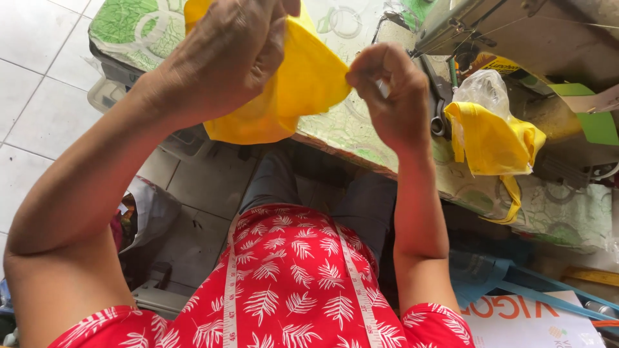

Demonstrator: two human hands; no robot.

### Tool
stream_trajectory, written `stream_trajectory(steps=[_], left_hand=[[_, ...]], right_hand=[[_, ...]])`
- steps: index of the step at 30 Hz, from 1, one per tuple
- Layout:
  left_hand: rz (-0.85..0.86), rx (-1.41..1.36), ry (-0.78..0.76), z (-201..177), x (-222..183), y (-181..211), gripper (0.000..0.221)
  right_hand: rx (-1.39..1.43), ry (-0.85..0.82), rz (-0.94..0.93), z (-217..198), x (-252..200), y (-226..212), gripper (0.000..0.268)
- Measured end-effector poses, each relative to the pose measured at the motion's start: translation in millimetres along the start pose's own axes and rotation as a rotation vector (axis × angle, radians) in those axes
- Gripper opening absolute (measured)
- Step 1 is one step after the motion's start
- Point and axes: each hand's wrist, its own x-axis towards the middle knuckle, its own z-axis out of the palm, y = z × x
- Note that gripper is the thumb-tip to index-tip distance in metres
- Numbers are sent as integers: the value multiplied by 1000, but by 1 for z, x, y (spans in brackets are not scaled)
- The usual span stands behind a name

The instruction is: A worker performs a final inspection on a yellow garment, measuring dimensions with a tape and trimming loose threads at a sewing station.

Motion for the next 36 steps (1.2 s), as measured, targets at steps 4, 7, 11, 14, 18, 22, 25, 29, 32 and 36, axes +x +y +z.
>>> stream_trajectory(steps=[4, 7, 11, 14, 18, 22, 25, 29, 32, 36], left_hand=[[-99, 27, -61, 0, -2, -12, 29], [-66, -80, -24, -1, 2, -6, 10], [-43, -147, 19, -4, 1, -3, 6], [60, -130, 52, -6, 0, -2, 5], [165, -13, 54, -4, -4, -13, 12], [119, -5, 28, 0, -7, -21, 20], [142, -17, 61, 0, -5, -19, 16], [99, 20, -6, 2, -7, -17, 18], [139, -17, -14, 2, -8, -15, 14], [168, -17, 41, 10, -11, -15, 6]], right_hand=[[-198, -36, -74, -12, 14, -16, 10], [-215, -143, -150, -14, 18, -19, 9], [-83, -86, -97, -11, 18, -17, 10], [-62, -86, -105, -11, 19, -16, 12], [-68, -109, -149, -13, 19, -20, 16], [-96, -109, -171, -17, 17, -25, 15], [42, -139, -112, -13, 14, -21, 12], [-45, -164, -126, -10, 11, -14, 8], [-32, -160, -74, -9, 8, -17, 7], [-141, -171, -129, -8, 7, -17, 8]])
